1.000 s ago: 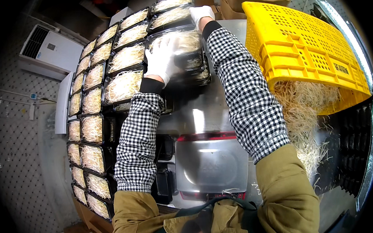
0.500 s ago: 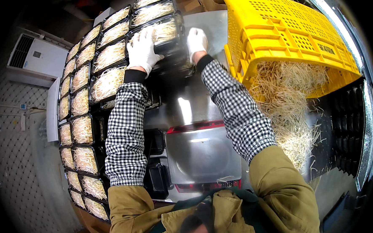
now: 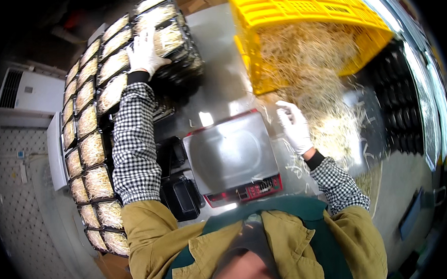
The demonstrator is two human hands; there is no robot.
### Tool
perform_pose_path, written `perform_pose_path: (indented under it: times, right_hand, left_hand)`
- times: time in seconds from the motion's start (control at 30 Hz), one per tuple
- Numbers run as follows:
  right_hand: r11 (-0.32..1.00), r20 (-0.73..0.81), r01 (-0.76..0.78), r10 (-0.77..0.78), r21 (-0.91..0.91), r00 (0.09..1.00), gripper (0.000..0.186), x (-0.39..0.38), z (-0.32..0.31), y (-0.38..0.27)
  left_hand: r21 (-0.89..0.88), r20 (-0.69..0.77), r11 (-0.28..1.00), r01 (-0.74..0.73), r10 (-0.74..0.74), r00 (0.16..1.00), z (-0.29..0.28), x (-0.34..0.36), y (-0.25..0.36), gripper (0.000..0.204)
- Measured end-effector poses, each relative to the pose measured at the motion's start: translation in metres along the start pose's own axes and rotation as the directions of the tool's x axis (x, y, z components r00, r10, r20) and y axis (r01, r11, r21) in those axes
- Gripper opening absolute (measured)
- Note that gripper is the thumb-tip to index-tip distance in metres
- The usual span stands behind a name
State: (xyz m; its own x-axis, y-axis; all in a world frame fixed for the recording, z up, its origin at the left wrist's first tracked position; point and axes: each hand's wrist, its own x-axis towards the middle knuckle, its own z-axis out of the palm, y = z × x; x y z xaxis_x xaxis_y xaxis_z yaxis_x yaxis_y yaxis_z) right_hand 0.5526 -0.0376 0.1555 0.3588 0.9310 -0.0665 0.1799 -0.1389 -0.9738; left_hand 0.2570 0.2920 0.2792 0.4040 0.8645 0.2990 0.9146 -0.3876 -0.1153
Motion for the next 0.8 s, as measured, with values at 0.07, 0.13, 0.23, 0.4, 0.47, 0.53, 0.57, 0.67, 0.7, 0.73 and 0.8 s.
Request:
perform_pose_path:
  times: [0.07, 0.13, 0.23, 0.4, 0.47, 0.53, 0.57, 0.67, 0.7, 0.73, 0.8]
  right_hand:
    - [0.998, -0.107, 0.027, -0.034, -0.061, 0.994, 0.028, -0.027, -0.040, 0.015]
    - [0.999, -0.188, -0.024, 0.016, -0.037, 0.982, 0.028, -0.055, -0.069, 0.022]
    - [0.993, -0.278, -0.118, 0.107, -0.024, 0.955, 0.027, -0.082, -0.096, 0.028]
    - [0.999, -0.169, -0.033, 0.033, 0.003, 0.985, 0.026, -0.069, -0.060, 0.017]
    - [0.998, 0.007, 0.057, -0.057, 0.039, 0.998, 0.025, -0.041, -0.021, 0.000]
    - [0.990, 0.172, 0.033, -0.057, 0.140, 0.983, 0.025, -0.001, 0.020, -0.008]
    - [0.986, 0.214, 0.084, -0.114, 0.141, 0.970, 0.025, 0.027, 0.043, -0.006]
    - [0.986, 0.245, 0.050, -0.089, 0.161, 0.965, 0.029, 0.127, 0.128, 0.024]
    - [0.979, 0.236, 0.028, -0.076, 0.200, 0.969, 0.032, 0.163, 0.160, 0.047]
    - [0.999, 0.178, 0.033, -0.034, 0.008, 0.983, 0.034, 0.212, 0.185, 0.079]
    - [0.986, 0.096, -0.087, 0.101, -0.142, 0.990, 0.038, 0.249, 0.246, 0.085]
  left_hand:
    - [0.025, 0.047, 1.000, 0.001, -0.002, 0.999, 0.005, -0.004, 0.001, 0.114]
    - [-0.049, 0.052, 0.999, 0.007, -0.004, 0.999, 0.017, 0.001, -0.008, 0.112]
    - [-0.026, 0.144, 0.999, 0.040, -0.036, 0.989, 0.010, 0.013, -0.003, 0.112]
    - [-0.056, 0.196, 0.998, 0.029, -0.017, 0.980, 0.014, 0.024, -0.003, 0.110]
    - [-0.061, 0.193, 0.998, 0.018, -0.006, 0.981, 0.018, 0.026, -0.011, 0.110]
    - [-0.069, 0.243, 0.997, 0.019, -0.002, 0.970, 0.014, 0.029, -0.010, 0.110]
    - [-0.063, 0.250, 0.998, 0.017, -0.001, 0.968, 0.014, 0.029, -0.012, 0.111]
    - [-0.060, 0.291, 0.998, 0.012, 0.006, 0.957, 0.019, 0.030, -0.015, 0.113]
    - [-0.048, 0.298, 0.999, 0.010, 0.005, 0.955, 0.020, 0.028, -0.016, 0.114]
    - [-0.067, 0.284, 0.998, -0.008, 0.027, 0.958, 0.016, 0.034, -0.009, 0.115]
    - [-0.062, 0.315, 0.997, 0.039, -0.017, 0.949, 0.022, 0.018, -0.027, 0.116]
